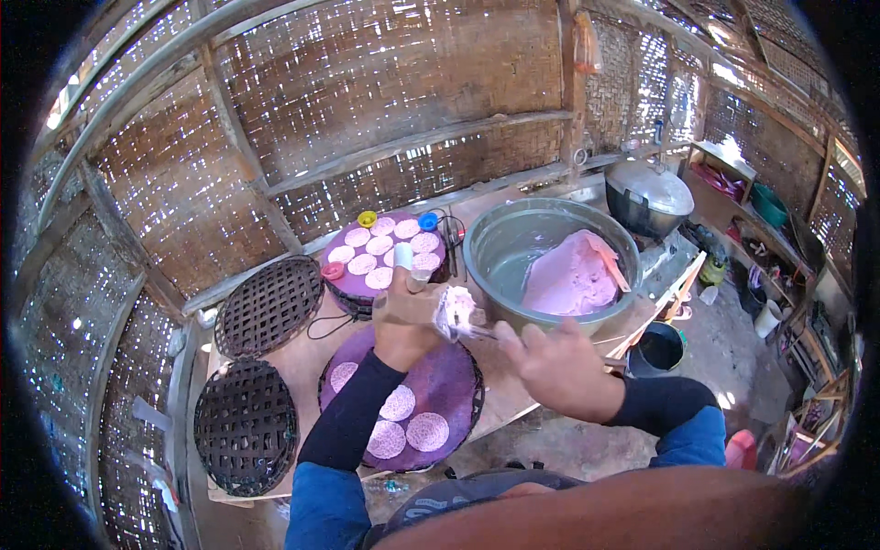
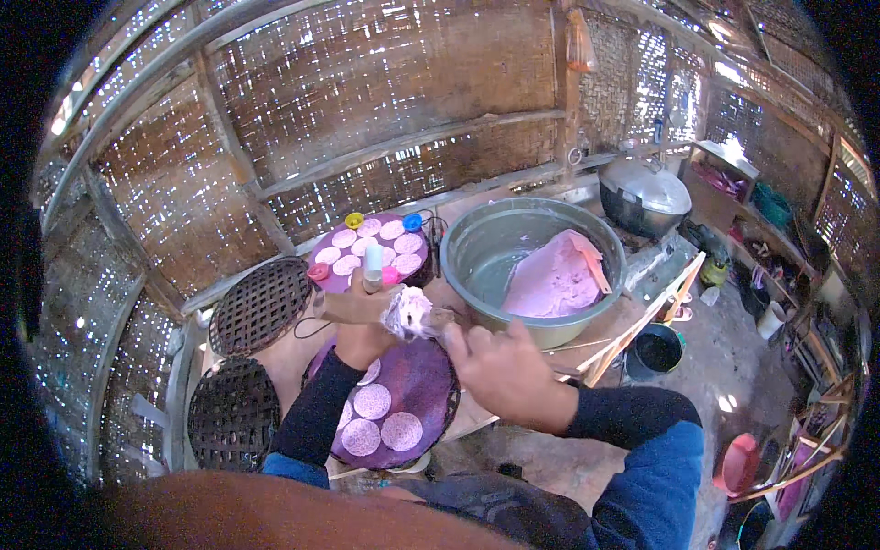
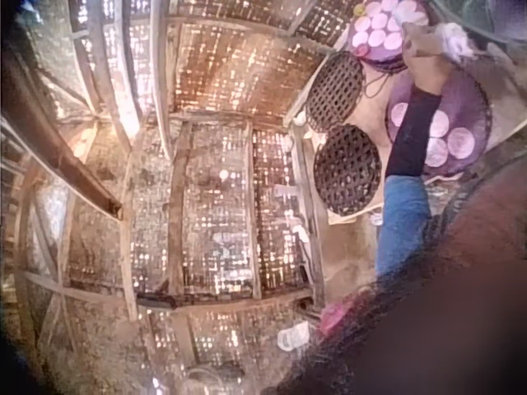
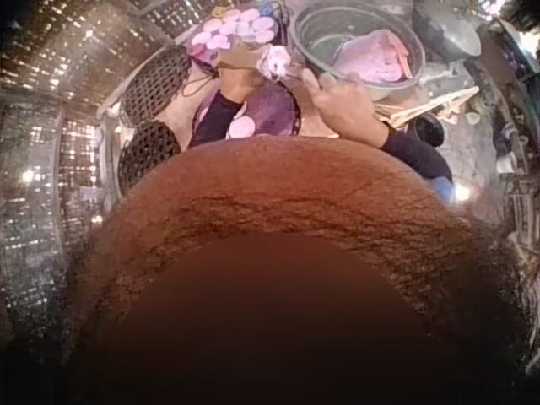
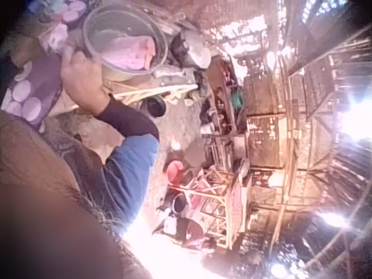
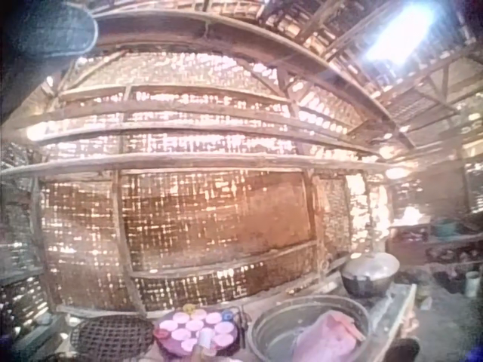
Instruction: The person scoops pink batter from a large metal bowl using a wooden paddle and fills a small metal ring mold placed on a purple mat. They smooth the batter, remove the ring, and place the formed cake onto a nearby woven tray. The person repeats this process to create multiple round cakes.
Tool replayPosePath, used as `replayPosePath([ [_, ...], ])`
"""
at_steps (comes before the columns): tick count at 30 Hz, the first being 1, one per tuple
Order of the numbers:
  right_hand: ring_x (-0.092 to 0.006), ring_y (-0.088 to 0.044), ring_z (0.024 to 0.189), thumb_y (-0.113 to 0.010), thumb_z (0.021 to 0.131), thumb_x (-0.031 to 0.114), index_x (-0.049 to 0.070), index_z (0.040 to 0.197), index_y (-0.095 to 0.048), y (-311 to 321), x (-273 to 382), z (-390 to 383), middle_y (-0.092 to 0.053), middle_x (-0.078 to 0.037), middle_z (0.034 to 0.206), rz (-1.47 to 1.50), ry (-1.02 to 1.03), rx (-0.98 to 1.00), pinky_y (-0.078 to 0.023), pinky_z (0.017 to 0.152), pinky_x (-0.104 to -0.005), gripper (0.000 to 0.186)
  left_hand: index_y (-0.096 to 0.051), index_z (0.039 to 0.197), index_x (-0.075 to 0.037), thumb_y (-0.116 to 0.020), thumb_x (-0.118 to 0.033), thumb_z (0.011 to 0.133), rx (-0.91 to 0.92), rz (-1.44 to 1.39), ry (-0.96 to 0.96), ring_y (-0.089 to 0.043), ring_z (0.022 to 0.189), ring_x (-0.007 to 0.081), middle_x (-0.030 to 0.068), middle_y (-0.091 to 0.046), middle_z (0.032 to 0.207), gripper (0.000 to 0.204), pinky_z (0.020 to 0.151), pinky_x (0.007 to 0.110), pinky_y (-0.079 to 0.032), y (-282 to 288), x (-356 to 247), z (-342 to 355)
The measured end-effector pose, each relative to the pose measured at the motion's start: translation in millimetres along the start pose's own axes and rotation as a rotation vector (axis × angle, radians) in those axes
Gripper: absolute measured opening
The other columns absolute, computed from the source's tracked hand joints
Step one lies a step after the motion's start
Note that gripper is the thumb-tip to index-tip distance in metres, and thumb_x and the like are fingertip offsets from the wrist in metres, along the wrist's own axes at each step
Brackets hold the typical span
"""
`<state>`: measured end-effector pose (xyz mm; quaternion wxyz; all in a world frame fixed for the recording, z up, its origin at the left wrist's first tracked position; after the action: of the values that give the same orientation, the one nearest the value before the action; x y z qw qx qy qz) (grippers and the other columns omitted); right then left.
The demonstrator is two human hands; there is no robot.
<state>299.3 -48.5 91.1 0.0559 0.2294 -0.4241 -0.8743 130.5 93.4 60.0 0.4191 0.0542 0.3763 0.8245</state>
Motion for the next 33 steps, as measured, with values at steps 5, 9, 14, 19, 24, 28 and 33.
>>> replayPosePath([
  [5,-0.0193,-0.055,0.048,-0.057,0.08,0.022,0.011,0.102,-0.06,24,-24,-19,-0.057,-0.004,0.061,0.13,-0.173,-0.045,-0.039,0.051,-0.0346,0.025,-0.062,0.092,-0.015,-0.064,-0.039,0.071,-0.086,0.088,0.203,-0.056,0.092,0.0277,0.0091,-0.06,0.092,0.032,0.076,0.042,-0.043,10,38,-8],
  [9,-0.0257,-0.055,0.046,-0.06,0.079,0.021,0.009,0.092,-0.064,-14,-22,-9,-0.059,-0.007,0.061,0.378,-0.397,-0.273,-0.041,0.044,-0.0368,0.018,-0.046,0.116,-0.013,-0.057,-0.036,0.08,-0.272,-0.442,0.177,-0.053,0.102,0.0245,0.0089,-0.054,0.116,0.044,0.09,0.04,-0.04,-28,52,-18],
  [14,-0.0272,-0.057,0.048,-0.061,0.079,0.021,0.009,0.096,-0.065,-45,14,-10,-0.063,-0.011,0.068,0.524,-0.49,-0.276,-0.045,0.046,-0.0379,0.021,-0.032,0.115,-0.006,-0.058,-0.021,0.082,-0.523,-1.023,0.286,-0.053,0.102,0.0213,0.0104,-0.055,0.106,0.044,0.086,0.034,-0.044,-66,63,-16],
  [19,-0.025,-0.061,0.053,-0.06,0.08,0.024,0.01,0.098,-0.064,-45,24,-24,-0.063,-0.012,0.069,0.616,-0.408,-0.249,-0.046,0.048,-0.0366,0.023,-0.041,0.103,-0.003,-0.057,-0.024,0.081,-0.375,0.208,-0.025,-0.058,0.082,0.0235,0.0103,-0.055,0.085,0.035,0.074,0.035,-0.048,-33,41,-26],
  [24,-0.0267,-0.06,0.054,-0.057,0.083,0.03,0.016,0.096,-0.066,-30,-13,-38,-0.062,-0.012,0.066,0.86,-0.503,0.013,-0.047,0.05,-0.0381,0.021,-0.054,0.109,-0.002,-0.062,-0.015,0.076,-0.327,-0.41,0.432,-0.057,0.093,0.021,0.0083,-0.058,0.106,0.036,0.085,0.037,-0.046,-8,89,-23],
  [28,-0.0305,-0.061,0.062,-0.051,0.084,0.029,0.013,0.097,-0.065,-69,-113,-39,-0.062,-0.014,0.069,0.281,-0.68,0.216,-0.047,0.055,-0.0415,0.025,-0.05,0.114,-0.003,-0.065,-0.006,0.072,-0.308,-0.731,0.397,-0.058,0.092,0.0215,0.0102,-0.058,0.105,0.045,0.083,0.035,-0.048,34,83,-36],
  [33,-0.0293,-0.06,0.09,-0.045,0.088,0.024,0.005,0.102,-0.062,-120,-74,12,-0.062,-0.019,0.097,0.554,-0.317,0.162,-0.046,0.077,-0.0379,0.029,-0.052,0.103,-0.01,-0.068,-0.018,0.073,-0.087,-1.653,-0.012,-0.052,0.088,0.0224,0.0098,-0.05,0.098,0.035,0.081,0.039,-0.043,57,73,-34],
])
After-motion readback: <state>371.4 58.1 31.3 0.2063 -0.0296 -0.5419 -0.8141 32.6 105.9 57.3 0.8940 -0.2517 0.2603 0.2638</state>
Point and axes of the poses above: each hand's wrist, its own z-axis towards the middle knuckle, its own y-axis out of the back of the hand, x = y × z, the point moved 2 cm from there along z, towards the middle knuckle
